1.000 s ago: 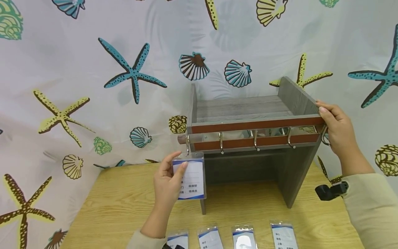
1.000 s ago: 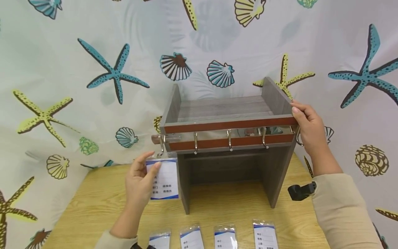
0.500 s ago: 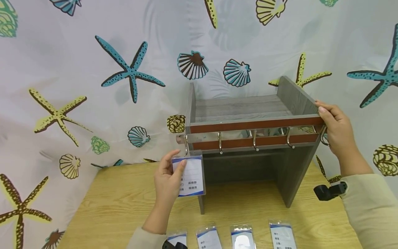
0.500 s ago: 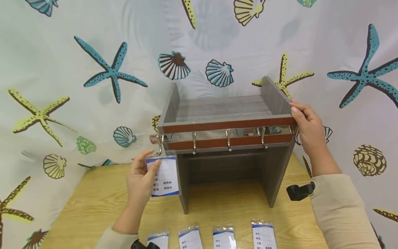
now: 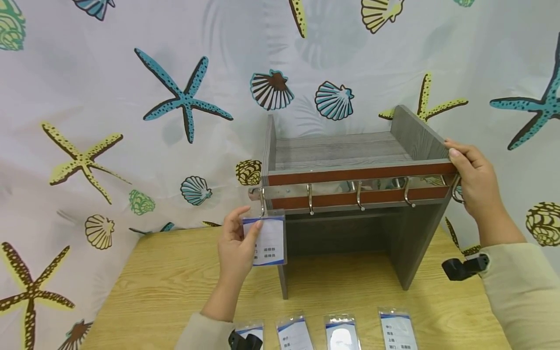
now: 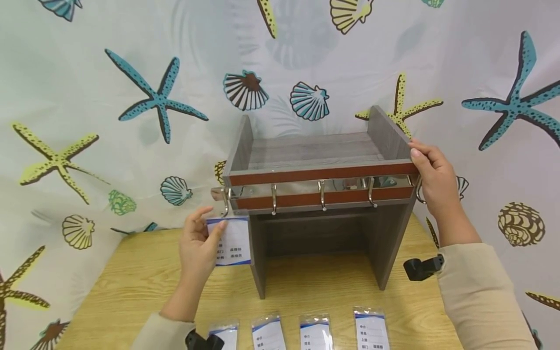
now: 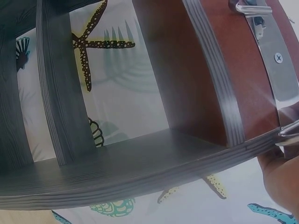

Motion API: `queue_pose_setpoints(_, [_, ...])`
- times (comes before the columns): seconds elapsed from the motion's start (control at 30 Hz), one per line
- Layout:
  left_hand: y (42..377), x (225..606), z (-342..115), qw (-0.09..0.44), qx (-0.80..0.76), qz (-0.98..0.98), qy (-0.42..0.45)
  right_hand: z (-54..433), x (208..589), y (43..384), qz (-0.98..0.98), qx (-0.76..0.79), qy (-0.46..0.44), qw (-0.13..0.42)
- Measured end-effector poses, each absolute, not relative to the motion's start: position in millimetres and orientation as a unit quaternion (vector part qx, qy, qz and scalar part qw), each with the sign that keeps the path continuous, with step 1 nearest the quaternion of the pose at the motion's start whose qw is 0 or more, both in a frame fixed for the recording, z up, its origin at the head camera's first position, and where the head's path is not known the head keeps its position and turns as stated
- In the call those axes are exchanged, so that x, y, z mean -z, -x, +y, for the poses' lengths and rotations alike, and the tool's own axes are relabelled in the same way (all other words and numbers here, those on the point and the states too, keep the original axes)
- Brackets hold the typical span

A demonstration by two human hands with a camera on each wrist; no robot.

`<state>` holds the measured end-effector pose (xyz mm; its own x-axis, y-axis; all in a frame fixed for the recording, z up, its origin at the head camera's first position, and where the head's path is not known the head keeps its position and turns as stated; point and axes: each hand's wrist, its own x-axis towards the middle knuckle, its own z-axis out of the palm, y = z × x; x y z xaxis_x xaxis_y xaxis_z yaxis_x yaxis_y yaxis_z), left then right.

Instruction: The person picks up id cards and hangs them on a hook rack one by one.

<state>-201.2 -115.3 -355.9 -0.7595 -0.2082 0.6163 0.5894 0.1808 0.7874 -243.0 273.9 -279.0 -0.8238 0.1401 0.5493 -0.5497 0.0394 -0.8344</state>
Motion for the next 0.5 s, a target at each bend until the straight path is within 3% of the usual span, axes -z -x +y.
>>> queue_pose_setpoints(0.37, [202.4, 357.8, -122.8, 0.340, 0.605, -0.705, 0.149, 270.9, 278.6, 243.3, -0.682, -0.669, -0.142, 0.259])
queue_pose_setpoints(0.5, [202.4, 360.8, -126.3, 0.320, 0.639, -0.681, 0.159, 271.2, 278.0, 243.3, -0.687, -0.663, -0.141, 0.261])
